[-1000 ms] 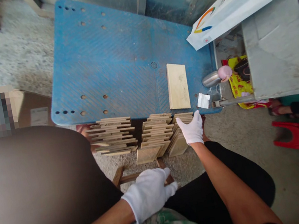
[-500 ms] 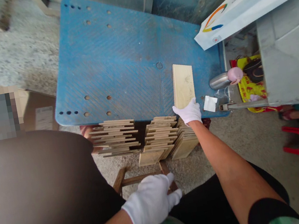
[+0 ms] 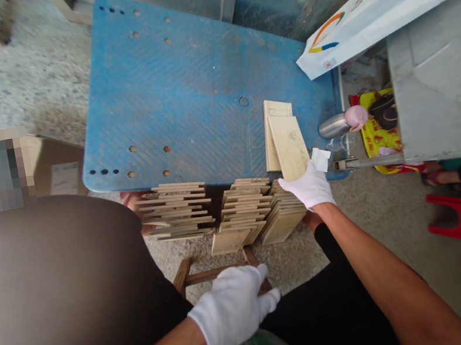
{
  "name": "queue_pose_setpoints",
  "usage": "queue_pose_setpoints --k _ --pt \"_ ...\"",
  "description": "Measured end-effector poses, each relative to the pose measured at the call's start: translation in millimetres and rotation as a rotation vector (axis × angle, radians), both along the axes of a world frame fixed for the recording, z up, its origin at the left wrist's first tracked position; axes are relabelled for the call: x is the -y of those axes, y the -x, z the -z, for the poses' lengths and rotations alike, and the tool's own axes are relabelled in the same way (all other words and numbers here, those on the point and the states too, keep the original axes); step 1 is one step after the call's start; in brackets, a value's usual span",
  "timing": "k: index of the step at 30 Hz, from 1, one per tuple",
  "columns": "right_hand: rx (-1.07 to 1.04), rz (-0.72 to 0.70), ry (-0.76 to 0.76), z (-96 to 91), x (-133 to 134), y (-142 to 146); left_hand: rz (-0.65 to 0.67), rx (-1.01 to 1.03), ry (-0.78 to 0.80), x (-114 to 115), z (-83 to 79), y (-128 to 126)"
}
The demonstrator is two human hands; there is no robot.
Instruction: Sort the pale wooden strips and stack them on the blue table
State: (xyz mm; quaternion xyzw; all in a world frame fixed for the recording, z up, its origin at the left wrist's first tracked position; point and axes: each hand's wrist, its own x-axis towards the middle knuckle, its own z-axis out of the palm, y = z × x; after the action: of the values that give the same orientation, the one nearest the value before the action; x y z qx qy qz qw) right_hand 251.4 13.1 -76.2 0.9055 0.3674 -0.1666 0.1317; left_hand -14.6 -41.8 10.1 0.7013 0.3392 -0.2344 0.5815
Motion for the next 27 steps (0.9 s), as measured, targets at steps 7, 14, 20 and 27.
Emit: queue_pose_setpoints --k 7,14,20,27 --pt "0.031 0.070 0.058 6.2 75.1 23.2 0.005 0.028 0.029 0.4 0.5 -0.3" --pt "-0.038 0.098 0.091 41.7 91.9 21.4 -0.027 0.011 0.048 -1.8 1.6 -0.7" --pt "-0.047 0.125 0.071 47.0 68.9 9.8 -0.034 -0.018 0.056 0.6 5.4 1.8" --pt "-0.038 0.046 -0.127 35.7 -13.1 -8.3 -0.111 -0.036 0.080 8.1 15.3 4.5"
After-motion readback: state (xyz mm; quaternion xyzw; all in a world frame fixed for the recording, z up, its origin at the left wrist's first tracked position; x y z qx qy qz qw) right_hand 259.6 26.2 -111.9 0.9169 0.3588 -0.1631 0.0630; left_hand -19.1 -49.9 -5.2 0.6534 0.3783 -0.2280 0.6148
